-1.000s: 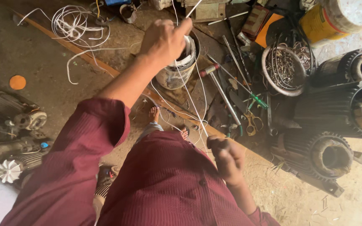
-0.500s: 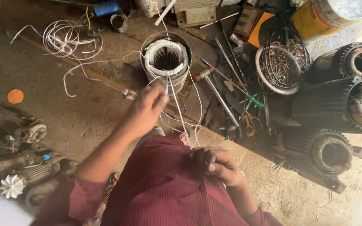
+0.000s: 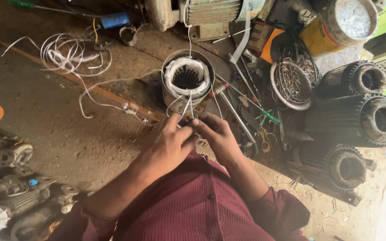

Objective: The person fits white-insulated wire coils into the slots of an electric motor stator, pressing the windings down by hand and tapping them with a mallet to seat them. They use a screwdriver to adjust the windings and pull the wire ends taut while working around the stator.

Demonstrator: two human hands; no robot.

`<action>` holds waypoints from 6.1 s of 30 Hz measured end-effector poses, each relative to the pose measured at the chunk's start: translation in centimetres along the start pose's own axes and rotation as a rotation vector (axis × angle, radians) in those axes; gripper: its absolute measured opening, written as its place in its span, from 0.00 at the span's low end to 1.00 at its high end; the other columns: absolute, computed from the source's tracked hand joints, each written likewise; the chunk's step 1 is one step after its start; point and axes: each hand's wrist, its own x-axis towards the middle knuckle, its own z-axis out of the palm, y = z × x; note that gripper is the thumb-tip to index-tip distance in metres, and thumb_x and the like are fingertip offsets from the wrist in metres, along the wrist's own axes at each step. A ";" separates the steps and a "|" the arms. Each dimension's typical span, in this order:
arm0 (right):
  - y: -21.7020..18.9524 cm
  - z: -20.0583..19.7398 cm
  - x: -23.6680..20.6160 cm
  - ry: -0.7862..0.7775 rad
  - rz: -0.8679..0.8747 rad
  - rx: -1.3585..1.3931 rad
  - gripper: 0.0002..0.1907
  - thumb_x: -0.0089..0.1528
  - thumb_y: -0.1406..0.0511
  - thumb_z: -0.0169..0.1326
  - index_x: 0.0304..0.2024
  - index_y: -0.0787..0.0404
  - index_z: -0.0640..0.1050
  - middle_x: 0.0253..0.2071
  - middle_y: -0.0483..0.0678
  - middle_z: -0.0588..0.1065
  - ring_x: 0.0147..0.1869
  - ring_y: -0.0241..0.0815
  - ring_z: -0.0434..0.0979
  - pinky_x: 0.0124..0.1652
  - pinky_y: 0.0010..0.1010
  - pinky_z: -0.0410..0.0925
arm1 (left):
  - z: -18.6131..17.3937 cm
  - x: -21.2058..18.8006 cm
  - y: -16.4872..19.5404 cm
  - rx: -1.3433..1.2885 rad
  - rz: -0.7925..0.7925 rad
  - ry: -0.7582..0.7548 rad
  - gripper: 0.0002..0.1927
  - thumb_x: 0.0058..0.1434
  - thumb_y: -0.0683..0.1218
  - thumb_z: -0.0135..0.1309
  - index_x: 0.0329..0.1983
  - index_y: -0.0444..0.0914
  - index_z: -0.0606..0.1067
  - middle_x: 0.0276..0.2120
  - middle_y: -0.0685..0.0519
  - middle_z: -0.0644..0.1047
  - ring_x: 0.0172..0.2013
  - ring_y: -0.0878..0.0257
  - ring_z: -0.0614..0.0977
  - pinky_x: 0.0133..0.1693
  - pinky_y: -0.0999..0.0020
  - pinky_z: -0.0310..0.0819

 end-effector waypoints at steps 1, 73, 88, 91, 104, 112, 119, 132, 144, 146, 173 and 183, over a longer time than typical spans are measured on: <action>-0.1 0.4 0.5 0.001 -0.007 0.096 0.13 0.69 0.66 0.57 0.51 0.71 0.77 0.46 0.48 0.77 0.51 0.38 0.75 0.51 0.32 0.68 | -0.6 0.4 -0.1 0.020 0.000 -0.025 0.14 0.61 0.52 0.58 0.44 0.38 0.80 0.42 0.43 0.75 0.43 0.47 0.79 0.42 0.54 0.76; 13.1 -24.2 -4.8 0.582 -0.009 -1.566 0.17 0.62 0.63 0.55 0.54 0.54 0.78 0.46 0.52 0.75 0.48 0.61 0.77 0.46 0.51 0.71 | -1.3 5.9 -4.6 0.439 0.122 0.372 0.11 0.75 0.43 0.67 0.58 0.45 0.83 0.31 0.53 0.75 0.29 0.59 0.78 0.32 0.63 0.73; 5.8 -19.3 -12.2 0.262 0.089 -0.119 0.22 0.61 0.56 0.62 0.49 0.67 0.81 0.38 0.47 0.79 0.37 0.34 0.75 0.35 0.28 0.69 | -0.8 -1.4 -2.9 0.193 -0.343 0.343 0.08 0.71 0.49 0.58 0.40 0.40 0.80 0.31 0.52 0.81 0.31 0.55 0.84 0.34 0.60 0.76; 5.5 -16.1 -10.8 0.091 -0.118 0.076 0.26 0.57 0.55 0.65 0.50 0.65 0.77 0.43 0.47 0.79 0.45 0.36 0.80 0.45 0.29 0.75 | -1.4 -1.7 -1.6 0.014 -0.344 0.299 0.10 0.71 0.49 0.57 0.40 0.37 0.79 0.31 0.50 0.80 0.31 0.54 0.83 0.34 0.60 0.75; 9.1 -9.5 -0.6 -0.747 0.222 0.487 0.45 0.53 0.25 0.47 0.37 0.57 0.72 0.28 0.41 0.67 0.27 0.30 0.63 0.26 0.21 0.56 | -1.7 -0.7 2.9 -0.156 -0.321 0.362 0.06 0.69 0.45 0.58 0.38 0.38 0.78 0.32 0.52 0.76 0.28 0.61 0.82 0.28 0.65 0.75; 10.6 -6.3 2.2 -0.726 0.148 0.696 0.39 0.55 0.29 0.49 0.38 0.56 0.72 0.29 0.40 0.65 0.25 0.28 0.59 0.32 0.24 0.56 | -0.4 -3.3 0.3 0.248 -0.211 0.450 0.09 0.70 0.46 0.60 0.36 0.37 0.76 0.32 0.50 0.76 0.35 0.51 0.79 0.37 0.56 0.73; 13.2 -5.5 1.7 -0.795 0.286 0.985 0.31 0.57 0.38 0.59 0.38 0.56 0.72 0.28 0.37 0.66 0.24 0.25 0.61 0.25 0.20 0.55 | 1.7 -4.3 -2.9 0.252 -0.273 0.440 0.09 0.72 0.45 0.58 0.37 0.36 0.76 0.33 0.48 0.77 0.36 0.48 0.79 0.37 0.52 0.72; 8.2 -17.3 -5.2 0.306 -0.051 -0.678 0.13 0.61 0.61 0.56 0.43 0.62 0.78 0.37 0.45 0.84 0.39 0.39 0.85 0.37 0.32 0.74 | -6.1 -9.9 -8.4 0.260 -0.889 0.292 0.19 0.79 0.56 0.49 0.44 0.39 0.80 0.39 0.45 0.82 0.41 0.47 0.82 0.45 0.51 0.73; -0.1 -12.6 -4.7 0.337 -0.271 -0.783 0.13 0.66 0.66 0.53 0.52 0.62 0.80 0.49 0.53 0.80 0.48 0.44 0.83 0.45 0.33 0.76 | 1.5 -0.4 0.6 -0.383 -0.166 -0.021 0.14 0.73 0.51 0.46 0.40 0.37 0.78 0.28 0.52 0.82 0.30 0.62 0.85 0.32 0.64 0.77; -1.3 -9.4 -4.9 0.138 -0.448 -0.591 0.12 0.69 0.66 0.53 0.51 0.65 0.79 0.52 0.54 0.79 0.54 0.43 0.81 0.49 0.31 0.75 | 2.3 1.4 2.1 -0.347 -0.154 -0.177 0.14 0.72 0.51 0.48 0.38 0.37 0.77 0.27 0.50 0.81 0.27 0.59 0.85 0.30 0.60 0.77; -1.5 1.9 0.7 0.629 -0.111 -0.347 0.26 0.69 0.66 0.46 0.69 0.67 0.64 0.46 0.51 0.72 0.41 0.35 0.66 0.41 0.26 0.62 | -1.2 23.3 -12.8 -0.295 0.469 0.080 0.09 0.69 0.42 0.58 0.50 0.35 0.76 0.43 0.47 0.79 0.44 0.50 0.83 0.45 0.60 0.78; -2.5 4.7 2.5 0.758 0.027 -0.497 0.35 0.63 0.62 0.44 0.75 0.57 0.64 0.43 0.46 0.76 0.42 0.37 0.71 0.46 0.29 0.66 | -5.8 19.6 -14.8 0.148 0.373 -0.034 0.18 0.61 0.48 0.66 0.53 0.40 0.80 0.54 0.50 0.69 0.55 0.51 0.70 0.57 0.54 0.69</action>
